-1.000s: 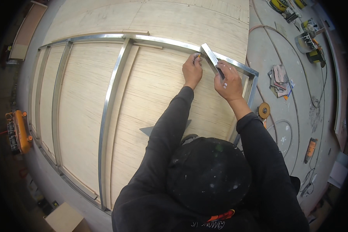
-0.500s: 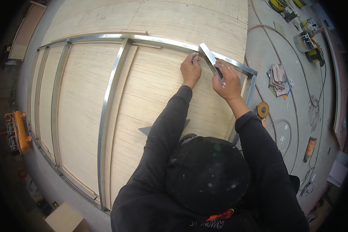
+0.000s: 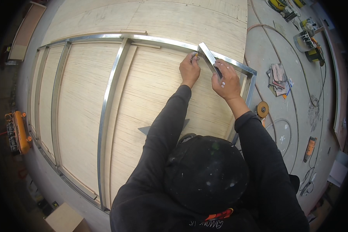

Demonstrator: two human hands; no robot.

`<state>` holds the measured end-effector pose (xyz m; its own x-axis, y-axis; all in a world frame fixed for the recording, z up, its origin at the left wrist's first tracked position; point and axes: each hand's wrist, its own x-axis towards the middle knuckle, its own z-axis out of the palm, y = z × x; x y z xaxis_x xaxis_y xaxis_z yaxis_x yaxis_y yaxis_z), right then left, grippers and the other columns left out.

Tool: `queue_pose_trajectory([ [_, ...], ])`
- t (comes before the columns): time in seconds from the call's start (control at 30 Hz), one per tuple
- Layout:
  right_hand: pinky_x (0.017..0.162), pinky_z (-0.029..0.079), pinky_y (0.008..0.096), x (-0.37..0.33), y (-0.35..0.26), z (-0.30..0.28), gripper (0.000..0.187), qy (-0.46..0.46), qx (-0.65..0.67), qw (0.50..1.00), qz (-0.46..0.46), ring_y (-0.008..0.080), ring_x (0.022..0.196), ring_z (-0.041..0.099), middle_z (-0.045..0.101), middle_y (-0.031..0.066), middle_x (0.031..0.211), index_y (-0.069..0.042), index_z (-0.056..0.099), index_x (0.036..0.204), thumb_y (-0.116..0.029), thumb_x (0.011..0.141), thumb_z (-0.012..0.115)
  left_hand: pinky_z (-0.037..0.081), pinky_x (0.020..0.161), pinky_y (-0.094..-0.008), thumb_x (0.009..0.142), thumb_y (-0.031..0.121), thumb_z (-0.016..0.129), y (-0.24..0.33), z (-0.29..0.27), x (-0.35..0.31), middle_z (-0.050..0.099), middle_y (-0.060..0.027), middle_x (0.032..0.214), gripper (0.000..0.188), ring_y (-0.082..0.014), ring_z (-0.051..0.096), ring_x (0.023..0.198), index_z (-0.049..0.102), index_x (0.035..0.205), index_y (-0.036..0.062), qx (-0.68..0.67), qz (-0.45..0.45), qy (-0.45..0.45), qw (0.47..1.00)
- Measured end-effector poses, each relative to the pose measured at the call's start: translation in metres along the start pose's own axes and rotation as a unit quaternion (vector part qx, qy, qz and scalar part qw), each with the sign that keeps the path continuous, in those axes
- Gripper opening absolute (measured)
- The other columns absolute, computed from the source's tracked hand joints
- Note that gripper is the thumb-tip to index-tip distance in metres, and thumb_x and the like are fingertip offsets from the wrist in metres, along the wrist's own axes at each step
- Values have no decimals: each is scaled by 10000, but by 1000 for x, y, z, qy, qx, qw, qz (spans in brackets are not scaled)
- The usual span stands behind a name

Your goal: Measuring and marking metal frame pieces on a plywood surface using a square and pencil.

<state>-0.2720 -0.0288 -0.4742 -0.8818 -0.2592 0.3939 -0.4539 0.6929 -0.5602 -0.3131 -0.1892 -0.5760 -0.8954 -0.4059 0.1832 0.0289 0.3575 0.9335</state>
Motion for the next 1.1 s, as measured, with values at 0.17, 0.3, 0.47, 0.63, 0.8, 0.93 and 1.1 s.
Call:
queue_pose_trajectory([
  [0.17, 909, 539, 431, 0, 1, 1, 317, 12, -4, 1000, -14, 349, 1019, 653, 680, 125, 1214, -35, 672, 1091, -95, 780, 655, 550, 686, -342, 954, 111, 584, 11, -3, -1, 763, -121, 864, 215, -241, 740, 753, 712, 1099, 16, 25, 9, 2, 1000],
  [0.3, 917, 526, 424, 0, 1, 1, 315, 16, 6, 1000, -9, 359, 1030, 657, 687, 127, 1208, -46, 665, 1087, -44, 773, 668, 568, 748, -355, 929, 140, 601, 21, -4, -1, 764, -161, 888, 243, -282, 756, 827, 723, 1097, 15, 75, -22, -13, 997],
  [0.47, 901, 536, 427, 0, 0, 1, 314, 11, 7, 1000, -7, 353, 1011, 655, 684, 121, 1205, -43, 666, 1087, -63, 774, 658, 577, 759, -368, 920, 137, 591, 25, -13, 10, 755, -200, 891, 253, -299, 756, 839, 722, 1095, 11, 240, -100, -90, 961],
  [0.63, 881, 545, 429, 0, -1, 2, 313, 24, 9, 999, -22, 347, 991, 652, 680, 115, 1205, -39, 668, 1087, -80, 777, 649, 580, 822, -439, 932, 141, 576, 20, 2, -1, 746, -232, 963, 263, -374, 731, 940, 677, 1116, -17, 34, -150, -74, 985],
  [0.8, 910, 533, 406, 0, -1, 1, 291, 5, 14, 1000, 6, 347, 1013, 662, 693, 120, 1209, -47, 677, 1081, -63, 790, 671, 591, 656, -335, 1021, 46, 482, 22, 13, -6, 737, -182, 1014, 231, -242, 745, 816, 568, 1213, -51, -147, -125, -44, 980],
  [0.93, 911, 532, 408, 0, 1, -1, 292, 10, 10, 1000, 0, 347, 1013, 661, 692, 122, 1210, -47, 676, 1083, -65, 792, 671, 587, 629, -322, 1024, 46, 482, 25, 14, -9, 735, -176, 1009, 229, -223, 738, 772, 567, 1214, -48, -157, -130, -46, 978],
  [1.1, 907, 532, 409, 0, 0, 0, 296, 6, 7, 1000, 5, 346, 1007, 659, 691, 123, 1217, -47, 677, 1090, -70, 795, 671, 576, 607, -305, 1028, 55, 492, 23, 12, -9, 733, -168, 1001, 219, -195, 728, 746, 580, 1197, -51, -158, -116, -42, 980],
])
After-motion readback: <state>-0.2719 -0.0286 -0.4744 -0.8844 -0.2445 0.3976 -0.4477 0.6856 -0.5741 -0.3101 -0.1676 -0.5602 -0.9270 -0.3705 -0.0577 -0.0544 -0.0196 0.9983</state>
